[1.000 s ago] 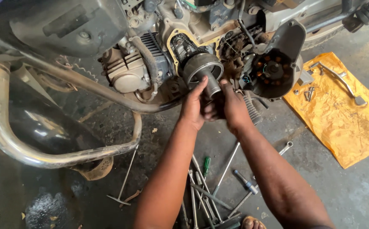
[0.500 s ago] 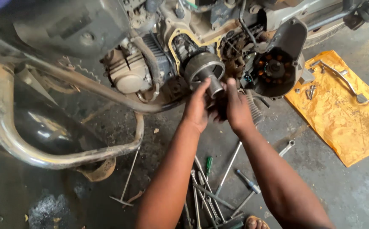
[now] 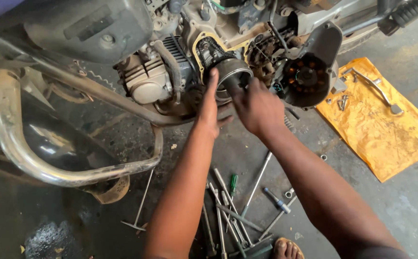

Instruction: Dismantling and reassembling components of a motorcycle engine using various hand tools.

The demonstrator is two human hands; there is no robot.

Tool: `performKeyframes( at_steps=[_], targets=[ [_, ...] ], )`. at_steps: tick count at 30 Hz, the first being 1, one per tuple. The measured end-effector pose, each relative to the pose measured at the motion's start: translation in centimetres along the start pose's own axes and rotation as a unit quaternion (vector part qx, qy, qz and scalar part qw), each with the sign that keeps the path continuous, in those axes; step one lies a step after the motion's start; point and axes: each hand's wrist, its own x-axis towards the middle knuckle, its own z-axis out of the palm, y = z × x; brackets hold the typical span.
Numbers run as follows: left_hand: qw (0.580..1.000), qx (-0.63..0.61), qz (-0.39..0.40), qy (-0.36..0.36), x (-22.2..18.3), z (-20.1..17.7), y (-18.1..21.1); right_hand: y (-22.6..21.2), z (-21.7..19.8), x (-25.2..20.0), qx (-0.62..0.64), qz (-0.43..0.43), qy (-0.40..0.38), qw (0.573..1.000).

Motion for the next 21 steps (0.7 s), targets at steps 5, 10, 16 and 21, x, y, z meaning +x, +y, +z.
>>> performKeyframes(
  at_steps=[5,10,16,21],
  targets=[
    [0.997,0.06,-0.034,-0.033,1.6,0.0,1.3,-1.4,2.4,3.8,-0.316,-0.045,-0.01,0.948],
    [0.998,0.02,-0.019,-0.059,3.1,-0.2,0.1,2.1,0.7,7.1,0.165,0.177,-0.238,0.941],
    [0.997,0.036,-0.028,-0.061,3.6,-0.3,0.1,-0.1,1.8,6.2,0.137,0.203,-0.25,0.937],
    [0.997,0.009,-0.054,-0.054,2.9,-0.1,0.5,-2.5,2.9,4.6,-0.334,0.026,-0.008,0.942]
  ],
)
